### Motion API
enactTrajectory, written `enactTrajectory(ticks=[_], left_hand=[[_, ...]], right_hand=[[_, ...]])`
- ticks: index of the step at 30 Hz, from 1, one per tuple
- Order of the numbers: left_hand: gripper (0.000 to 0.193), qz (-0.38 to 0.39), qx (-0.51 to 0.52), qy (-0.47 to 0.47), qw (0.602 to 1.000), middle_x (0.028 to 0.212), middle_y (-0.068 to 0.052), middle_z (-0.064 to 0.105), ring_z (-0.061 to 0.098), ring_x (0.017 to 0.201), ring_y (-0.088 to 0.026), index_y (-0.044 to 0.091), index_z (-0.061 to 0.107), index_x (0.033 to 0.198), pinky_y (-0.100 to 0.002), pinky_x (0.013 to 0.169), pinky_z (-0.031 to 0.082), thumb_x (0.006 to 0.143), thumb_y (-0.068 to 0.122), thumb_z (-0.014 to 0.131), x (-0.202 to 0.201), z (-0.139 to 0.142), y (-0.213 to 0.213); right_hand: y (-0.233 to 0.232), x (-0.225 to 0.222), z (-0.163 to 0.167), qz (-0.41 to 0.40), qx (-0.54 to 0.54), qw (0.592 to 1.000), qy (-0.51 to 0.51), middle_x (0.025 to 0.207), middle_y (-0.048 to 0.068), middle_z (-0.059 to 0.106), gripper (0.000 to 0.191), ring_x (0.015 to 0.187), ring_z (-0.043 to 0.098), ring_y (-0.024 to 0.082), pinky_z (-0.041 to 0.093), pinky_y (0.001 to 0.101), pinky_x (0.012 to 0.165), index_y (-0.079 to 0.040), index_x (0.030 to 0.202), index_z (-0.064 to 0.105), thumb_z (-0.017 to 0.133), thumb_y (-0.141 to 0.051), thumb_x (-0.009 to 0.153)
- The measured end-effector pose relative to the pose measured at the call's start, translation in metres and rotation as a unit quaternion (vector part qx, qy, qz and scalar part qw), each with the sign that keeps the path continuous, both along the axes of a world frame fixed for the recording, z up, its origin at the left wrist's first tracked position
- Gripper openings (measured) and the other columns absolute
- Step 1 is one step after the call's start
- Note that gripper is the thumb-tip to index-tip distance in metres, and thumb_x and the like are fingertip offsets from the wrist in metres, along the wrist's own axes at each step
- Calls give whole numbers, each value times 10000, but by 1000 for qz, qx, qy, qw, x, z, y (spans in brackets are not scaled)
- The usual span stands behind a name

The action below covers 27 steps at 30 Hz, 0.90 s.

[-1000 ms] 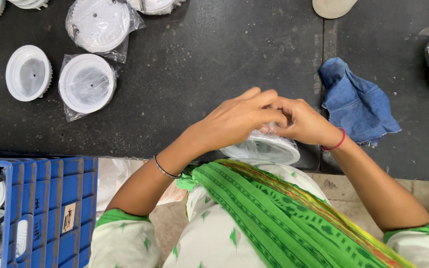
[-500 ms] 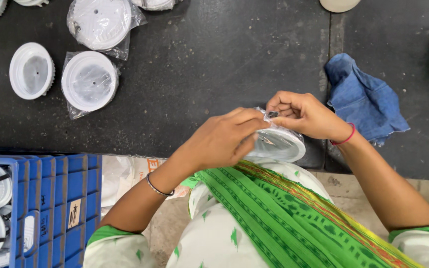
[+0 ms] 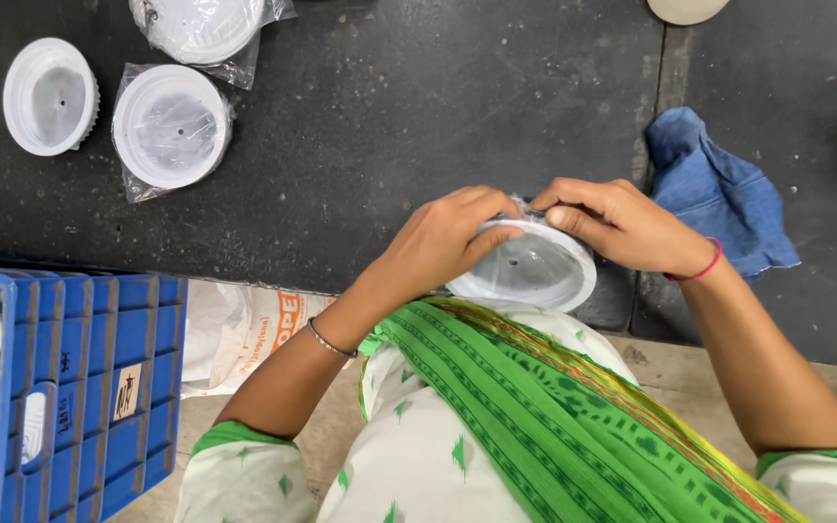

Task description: The person wipes white round plastic light fixture housings with a blue cloth, then wraps each cleaned housing in a clear plastic bag and places the wrapped units into a blue plastic crate, repeating the cycle for successive units.

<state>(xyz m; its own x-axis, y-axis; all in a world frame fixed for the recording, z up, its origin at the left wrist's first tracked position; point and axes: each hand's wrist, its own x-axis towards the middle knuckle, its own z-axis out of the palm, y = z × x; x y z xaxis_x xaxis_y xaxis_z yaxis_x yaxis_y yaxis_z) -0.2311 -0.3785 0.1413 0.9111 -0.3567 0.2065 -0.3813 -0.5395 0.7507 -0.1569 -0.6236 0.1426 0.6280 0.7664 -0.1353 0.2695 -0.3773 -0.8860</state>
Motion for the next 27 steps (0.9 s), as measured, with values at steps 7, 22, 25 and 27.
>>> enactTrajectory(ticks=[7, 22, 25, 27], left_hand=[[264, 34, 53, -40, 997, 922, -155, 720, 674, 936, -390, 75, 657, 1148, -501, 915, 497, 1055, 300, 553, 11, -45, -3], [605, 403, -94, -124, 902, 1470, -152, 517, 570, 1368, -387, 40, 558, 1430, -473, 1203, 441, 1076, 529, 527, -2, -58, 11], [617, 279, -597, 365, 658, 1457, -195, 510, 601, 1248, -389, 167, 454, 1496, -525, 1025, 506, 1000, 529, 517, 0, -53, 49], [649, 145, -724, 298, 606, 1397, -189, 593, 609, 1244, -319, 40, 515, 1467, -482, 992, 528, 1017, 499, 606, -16, -58, 71]], right_hand=[[18, -26, -2, -71, -11, 974, -216, 991, 189, 727, 302, 870, 720, 365, 553, 410, 726, -34, 1168, 668, 709, -243, 954], [16, -20, -41, -298, 106, 890, -328, 1148, 160, 660, 181, 953, 605, 234, 478, 287, 837, 18, 1225, 642, 699, -38, 1062], [45, -25, -36, -180, 211, 849, -450, 1310, 177, 664, 193, 1179, 673, 302, 535, 363, 1010, -8, 1160, 635, 687, 72, 992], [79, -31, -30, -56, 199, 826, -525, 1231, 150, 693, 172, 1171, 691, 355, 547, 457, 983, -44, 1015, 684, 761, 66, 907]])
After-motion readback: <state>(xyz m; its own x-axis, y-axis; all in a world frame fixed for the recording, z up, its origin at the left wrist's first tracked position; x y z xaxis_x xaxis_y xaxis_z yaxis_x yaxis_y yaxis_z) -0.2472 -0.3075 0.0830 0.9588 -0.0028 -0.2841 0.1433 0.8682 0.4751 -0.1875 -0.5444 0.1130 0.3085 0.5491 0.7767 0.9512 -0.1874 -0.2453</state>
